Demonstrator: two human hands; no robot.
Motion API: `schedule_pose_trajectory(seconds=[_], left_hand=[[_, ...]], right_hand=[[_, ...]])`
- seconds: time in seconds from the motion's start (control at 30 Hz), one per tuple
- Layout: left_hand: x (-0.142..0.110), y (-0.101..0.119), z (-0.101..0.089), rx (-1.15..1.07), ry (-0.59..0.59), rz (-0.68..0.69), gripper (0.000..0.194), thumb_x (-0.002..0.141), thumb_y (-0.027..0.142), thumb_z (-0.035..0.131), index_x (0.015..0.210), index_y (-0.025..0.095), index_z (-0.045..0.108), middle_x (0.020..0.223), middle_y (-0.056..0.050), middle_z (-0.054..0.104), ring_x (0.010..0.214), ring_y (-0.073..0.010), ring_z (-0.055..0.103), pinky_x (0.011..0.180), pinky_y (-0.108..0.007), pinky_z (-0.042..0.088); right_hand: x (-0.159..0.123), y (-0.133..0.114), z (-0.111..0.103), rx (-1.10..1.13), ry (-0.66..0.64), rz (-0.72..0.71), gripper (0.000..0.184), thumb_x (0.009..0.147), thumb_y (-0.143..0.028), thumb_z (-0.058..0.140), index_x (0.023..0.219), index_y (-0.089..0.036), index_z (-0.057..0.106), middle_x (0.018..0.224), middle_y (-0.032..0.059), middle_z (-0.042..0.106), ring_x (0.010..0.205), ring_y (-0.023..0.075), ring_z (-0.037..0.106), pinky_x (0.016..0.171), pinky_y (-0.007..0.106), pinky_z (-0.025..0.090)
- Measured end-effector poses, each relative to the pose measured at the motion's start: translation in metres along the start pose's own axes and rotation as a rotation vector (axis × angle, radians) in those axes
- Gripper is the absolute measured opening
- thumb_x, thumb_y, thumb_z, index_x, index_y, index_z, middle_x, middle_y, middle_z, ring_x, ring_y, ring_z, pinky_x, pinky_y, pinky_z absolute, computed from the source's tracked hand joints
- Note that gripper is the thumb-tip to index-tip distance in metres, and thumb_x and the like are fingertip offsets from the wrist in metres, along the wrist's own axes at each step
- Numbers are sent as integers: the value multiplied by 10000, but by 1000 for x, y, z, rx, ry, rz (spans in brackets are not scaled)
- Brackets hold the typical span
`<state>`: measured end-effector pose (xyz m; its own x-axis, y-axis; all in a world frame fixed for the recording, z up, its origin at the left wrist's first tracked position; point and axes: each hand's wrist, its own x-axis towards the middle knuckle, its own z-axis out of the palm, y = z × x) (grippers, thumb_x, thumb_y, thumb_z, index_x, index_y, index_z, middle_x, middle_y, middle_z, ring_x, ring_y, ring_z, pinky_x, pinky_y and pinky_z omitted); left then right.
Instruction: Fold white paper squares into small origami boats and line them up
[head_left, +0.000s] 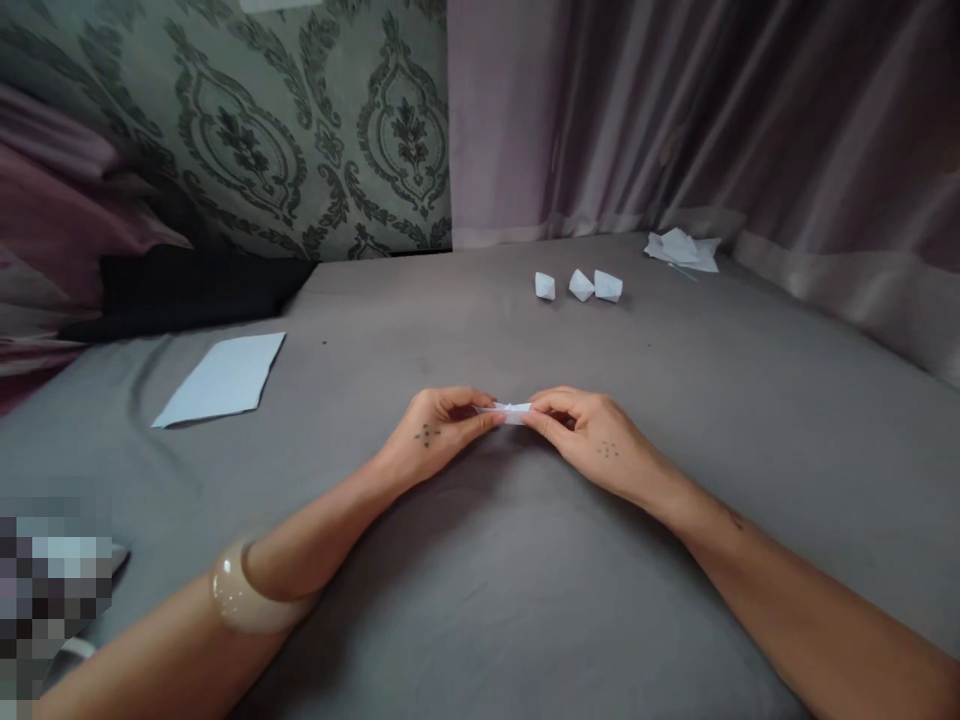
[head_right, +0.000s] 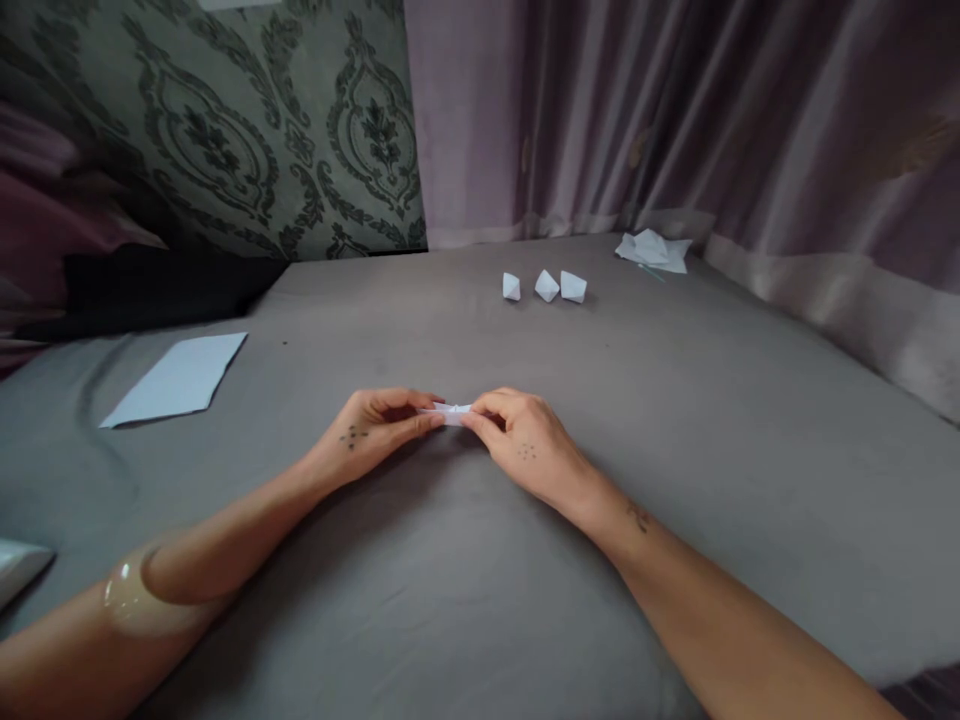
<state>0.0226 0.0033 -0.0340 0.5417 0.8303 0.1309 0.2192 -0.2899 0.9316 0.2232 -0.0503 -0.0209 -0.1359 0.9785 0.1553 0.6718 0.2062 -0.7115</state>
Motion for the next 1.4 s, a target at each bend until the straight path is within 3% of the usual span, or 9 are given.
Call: schedule_pose_trajectory(seconds=[0.3, 0.63, 1.03, 1.2, 1.4], left_hand=[[-4, 15, 1, -300, 159, -58, 131, 679, 246, 774, 726, 149, 701, 917, -60, 747, 827, -169, 692, 781, -259, 543], [-6, 18, -3, -327, 181, -115, 111, 642, 231, 805, 670, 166, 720, 866, -46, 751, 852, -184, 696, 839, -285, 535], [-4, 17, -2, -491, 129, -275, 176, 584, 205, 830, 579, 144, 665, 715, -37, 724, 695, -141, 662, 710, -258, 507], [-1, 18, -3, -589, 83, -424, 211, 540, 182, 838, 540, 127, 634, 629, -37, 696, 574, -124, 635, 606, -242, 506], [0, 12, -5, -688, 4, -550, 174, 539, 123, 820, 552, 113, 647, 612, -34, 683, 616, -142, 670, 645, -245, 556]], right_hand=[[0, -16, -11, 146, 90, -76, 153, 850, -268, 595, 779, -216, 720, 871, 0, 703, 756, 127, 615, 652, 243, 428], [-2, -11, -14, 302, -8, 100, 212, 802, -399, 636, 754, -205, 705, 887, 13, 705, 755, 140, 605, 682, 264, 439], [2, -9, -16, 388, -146, 212, 271, 734, -440, 689, 700, -172, 695, 656, 6, 643, 572, 94, 506, 523, 230, 360], [4, -7, -16, 465, -234, 290, 288, 719, -434, 702, 649, -158, 665, 654, 17, 671, 587, 93, 562, 567, 221, 425], [4, -5, -11, 736, -366, 464, 267, 714, -385, 742, 669, -152, 619, 721, 43, 709, 706, 131, 677, 673, 232, 537]])
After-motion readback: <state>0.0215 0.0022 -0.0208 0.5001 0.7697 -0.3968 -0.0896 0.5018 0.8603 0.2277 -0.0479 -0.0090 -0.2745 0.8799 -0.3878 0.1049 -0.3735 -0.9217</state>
